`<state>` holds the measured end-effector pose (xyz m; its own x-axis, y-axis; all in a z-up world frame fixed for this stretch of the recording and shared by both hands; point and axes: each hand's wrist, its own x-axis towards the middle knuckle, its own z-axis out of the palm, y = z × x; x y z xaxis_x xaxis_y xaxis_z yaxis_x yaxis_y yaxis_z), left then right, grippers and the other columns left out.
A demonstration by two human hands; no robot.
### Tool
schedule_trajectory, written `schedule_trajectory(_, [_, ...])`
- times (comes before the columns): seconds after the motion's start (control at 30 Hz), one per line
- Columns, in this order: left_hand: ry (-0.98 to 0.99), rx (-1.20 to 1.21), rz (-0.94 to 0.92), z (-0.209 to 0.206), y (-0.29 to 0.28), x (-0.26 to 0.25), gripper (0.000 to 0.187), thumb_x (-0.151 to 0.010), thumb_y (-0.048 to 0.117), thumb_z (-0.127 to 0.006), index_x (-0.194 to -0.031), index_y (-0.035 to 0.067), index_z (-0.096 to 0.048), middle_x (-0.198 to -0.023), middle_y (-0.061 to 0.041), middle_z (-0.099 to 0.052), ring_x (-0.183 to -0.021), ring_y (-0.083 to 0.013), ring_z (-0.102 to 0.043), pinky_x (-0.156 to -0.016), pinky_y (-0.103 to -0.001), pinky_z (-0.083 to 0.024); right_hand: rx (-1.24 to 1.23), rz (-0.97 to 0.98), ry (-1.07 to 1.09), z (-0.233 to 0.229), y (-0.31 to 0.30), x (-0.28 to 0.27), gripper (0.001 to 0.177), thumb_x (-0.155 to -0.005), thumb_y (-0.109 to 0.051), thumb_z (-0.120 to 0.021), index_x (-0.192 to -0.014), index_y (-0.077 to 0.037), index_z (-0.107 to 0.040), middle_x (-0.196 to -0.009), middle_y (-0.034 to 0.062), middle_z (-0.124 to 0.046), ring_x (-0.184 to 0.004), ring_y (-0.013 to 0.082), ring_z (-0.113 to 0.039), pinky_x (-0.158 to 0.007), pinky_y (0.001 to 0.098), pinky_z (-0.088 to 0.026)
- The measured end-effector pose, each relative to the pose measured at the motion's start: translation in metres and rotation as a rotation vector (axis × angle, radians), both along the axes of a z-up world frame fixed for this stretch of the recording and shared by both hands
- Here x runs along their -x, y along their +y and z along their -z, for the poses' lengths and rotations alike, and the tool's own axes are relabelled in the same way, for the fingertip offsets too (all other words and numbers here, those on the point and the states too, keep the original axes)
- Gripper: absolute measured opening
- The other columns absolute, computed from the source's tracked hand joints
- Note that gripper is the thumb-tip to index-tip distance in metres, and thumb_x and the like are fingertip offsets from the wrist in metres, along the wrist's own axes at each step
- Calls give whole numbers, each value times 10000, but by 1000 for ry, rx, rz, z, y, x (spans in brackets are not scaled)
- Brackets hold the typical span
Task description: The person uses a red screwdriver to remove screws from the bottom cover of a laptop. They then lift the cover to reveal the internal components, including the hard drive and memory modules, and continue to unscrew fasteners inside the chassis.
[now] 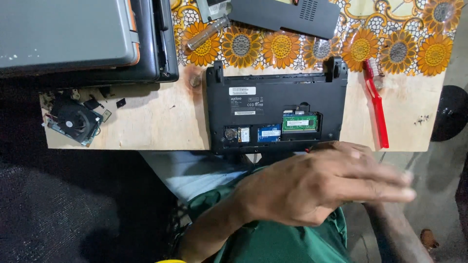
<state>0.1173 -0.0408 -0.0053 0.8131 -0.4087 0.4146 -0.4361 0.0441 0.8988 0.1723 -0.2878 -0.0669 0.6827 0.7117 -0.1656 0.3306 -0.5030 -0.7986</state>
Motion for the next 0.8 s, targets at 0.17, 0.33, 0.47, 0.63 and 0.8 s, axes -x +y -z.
schedule_trajectory(0.17, [64,130,198,-3,10,-9,533,-961,-174,-570,-1380,152,-522,-1415,-80,-623,-1382,-277,-650,-1230,-384,-547,-93,49,-10,-9,8,5,272,-737,-339,-574,-865,-103,-532,-819,-5,-542,-742,117,-521,-662,266,-436])
schedule_trajectory(0.33, [103,236,79,-21,17,-17,257,-966,47,-715,-1200,77,-613,-1208,-86,-657,-1152,-260,-689,-1063,-386,-604,-200,79,-45,-21,18,8,342,-786,-377,-554,-926,-66,-529,-863,17,-541,-776,117,-520,-674,257,-439])
schedule_trajectory(0.47, [62,155,-33,-34,20,-22,257,-856,27,-767,-1021,79,-577,-1022,-77,-602,-967,-276,-621,-899,-385,-500,-303,100,-60,-28,29,9,415,-834,-415,-533,-987,-29,-527,-907,40,-539,-810,117,-519,-687,248,-442])
schedule_trajectory(0.63, [-41,99,-255,-40,15,-26,255,-779,-45,-784,-887,-3,-557,-873,-120,-592,-815,-265,-580,-795,-374,-507,-400,130,-68,-47,43,18,489,-882,-452,-513,-1048,8,-524,-950,62,-538,-844,117,-518,-700,239,-444])
schedule_trajectory(0.8, [-48,32,-328,-29,7,-26,259,-869,250,-676,-945,56,-523,-943,-115,-559,-878,-269,-576,-811,-393,-489,-502,223,-571,-71,53,21,495,-850,-378,-604,-1168,-15,-494,-1113,297,-529,-971,297,-623,-874,311,-543])
